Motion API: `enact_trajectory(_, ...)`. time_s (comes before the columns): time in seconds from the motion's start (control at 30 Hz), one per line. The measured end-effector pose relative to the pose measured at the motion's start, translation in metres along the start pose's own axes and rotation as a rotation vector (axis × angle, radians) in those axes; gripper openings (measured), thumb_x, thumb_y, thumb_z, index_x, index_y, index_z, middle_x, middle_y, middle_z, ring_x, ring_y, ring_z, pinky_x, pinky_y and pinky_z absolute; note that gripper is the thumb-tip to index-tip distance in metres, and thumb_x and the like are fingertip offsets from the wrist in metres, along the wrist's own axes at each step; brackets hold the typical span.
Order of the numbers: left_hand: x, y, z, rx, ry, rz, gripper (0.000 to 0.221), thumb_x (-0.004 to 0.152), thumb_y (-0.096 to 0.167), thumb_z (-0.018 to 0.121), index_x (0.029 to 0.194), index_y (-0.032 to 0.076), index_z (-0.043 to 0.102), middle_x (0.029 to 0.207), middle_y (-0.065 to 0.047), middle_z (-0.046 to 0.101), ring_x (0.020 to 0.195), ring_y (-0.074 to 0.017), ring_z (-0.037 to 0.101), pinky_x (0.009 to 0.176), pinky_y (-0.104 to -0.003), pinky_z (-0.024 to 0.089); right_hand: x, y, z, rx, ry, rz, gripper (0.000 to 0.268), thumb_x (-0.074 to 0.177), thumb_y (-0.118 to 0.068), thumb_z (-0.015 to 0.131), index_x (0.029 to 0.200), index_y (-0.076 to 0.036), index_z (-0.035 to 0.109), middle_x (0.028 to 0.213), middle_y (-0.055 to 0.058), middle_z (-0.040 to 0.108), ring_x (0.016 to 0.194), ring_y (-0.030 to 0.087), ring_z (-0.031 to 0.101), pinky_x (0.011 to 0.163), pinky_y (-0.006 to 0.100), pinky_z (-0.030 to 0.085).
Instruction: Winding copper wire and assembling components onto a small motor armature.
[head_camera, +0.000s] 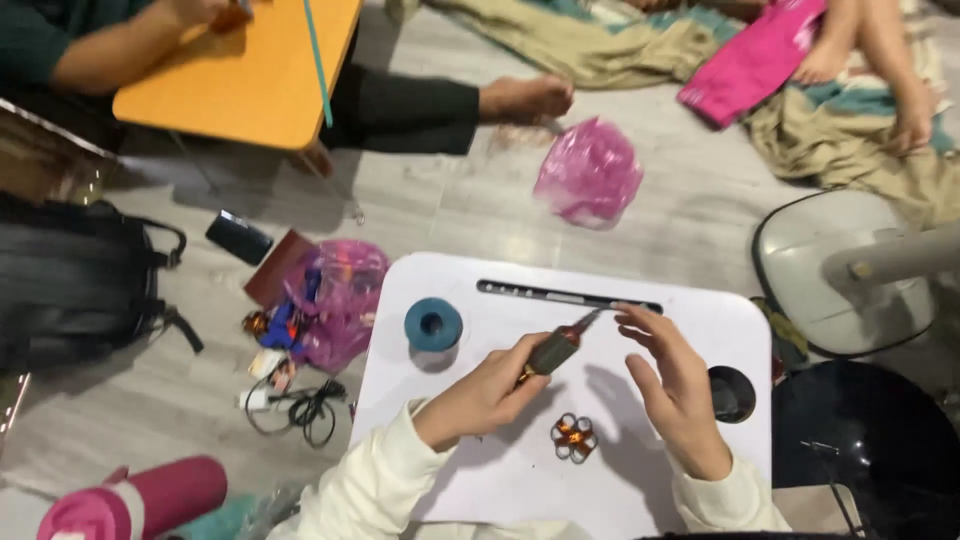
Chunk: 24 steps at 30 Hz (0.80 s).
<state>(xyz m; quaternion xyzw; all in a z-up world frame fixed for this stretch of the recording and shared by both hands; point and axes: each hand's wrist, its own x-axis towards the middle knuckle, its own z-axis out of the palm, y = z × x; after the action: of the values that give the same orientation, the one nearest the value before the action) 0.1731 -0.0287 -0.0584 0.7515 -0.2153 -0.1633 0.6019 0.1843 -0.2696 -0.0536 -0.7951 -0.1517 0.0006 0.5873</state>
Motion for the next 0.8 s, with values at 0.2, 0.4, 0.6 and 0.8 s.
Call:
enact_trajectory(0.2, 0.003, -0.001, 0.002, 0.099, -0.066, 0.065, 0.041, 0.091, -0.001, 0.048, 0.131, -0.002, 0.039, 0.083, -0.019, 0.069, 0.061, -0.0319, 0.068, 0.051, -0.04, 0.054, -0.003, -0.018, 0.018, -0.873, -0.099, -0.431, 0.061, 0.075, -0.031, 0.076, 0.132, -0.016, 0.06, 0.145, 0.011, 0.05, 0.142, 0.038, 0.039, 0.124, 0.061, 0.026)
enact_trajectory(0.4, -0.005, 0.013, -0.009, 0.154, -0.153, 0.047, 0.04, 0.092, 0.005, 0.048, 0.131, -0.003, 0.045, 0.098, -0.022, 0.07, 0.076, -0.0371, 0.069, 0.063, -0.042, 0.054, 0.002, 0.006, 0.02, -0.966, -0.295, -0.481, 0.048, 0.08, -0.04, 0.072, 0.116, -0.01, 0.063, 0.109, 0.005, 0.064, 0.088, 0.02, 0.062, 0.098, 0.043, 0.045)
enact_trajectory(0.6, 0.003, 0.022, -0.014, 0.218, -0.254, -0.054, 0.03, 0.091, 0.009, 0.054, 0.12, 0.001, 0.049, 0.086, -0.019, 0.071, 0.066, -0.034, 0.069, 0.056, -0.041, 0.052, -0.005, 0.019, 0.011, -0.684, -0.427, -0.332, 0.044, 0.091, -0.044, 0.063, 0.116, -0.008, 0.061, 0.11, 0.008, 0.064, 0.089, 0.02, 0.061, 0.085, 0.035, 0.045)
enact_trajectory(0.8, 0.008, 0.004, -0.005, 0.359, -0.18, -0.014, 0.027, 0.091, 0.015, 0.063, 0.114, 0.003, 0.058, 0.092, -0.012, 0.064, 0.079, -0.0255, 0.065, 0.07, -0.035, 0.053, -0.009, 0.031, 0.009, -0.492, -0.417, -0.114, 0.042, 0.091, -0.044, 0.064, 0.113, -0.008, 0.066, 0.109, 0.007, 0.067, 0.087, 0.019, 0.06, 0.08, 0.03, 0.049)
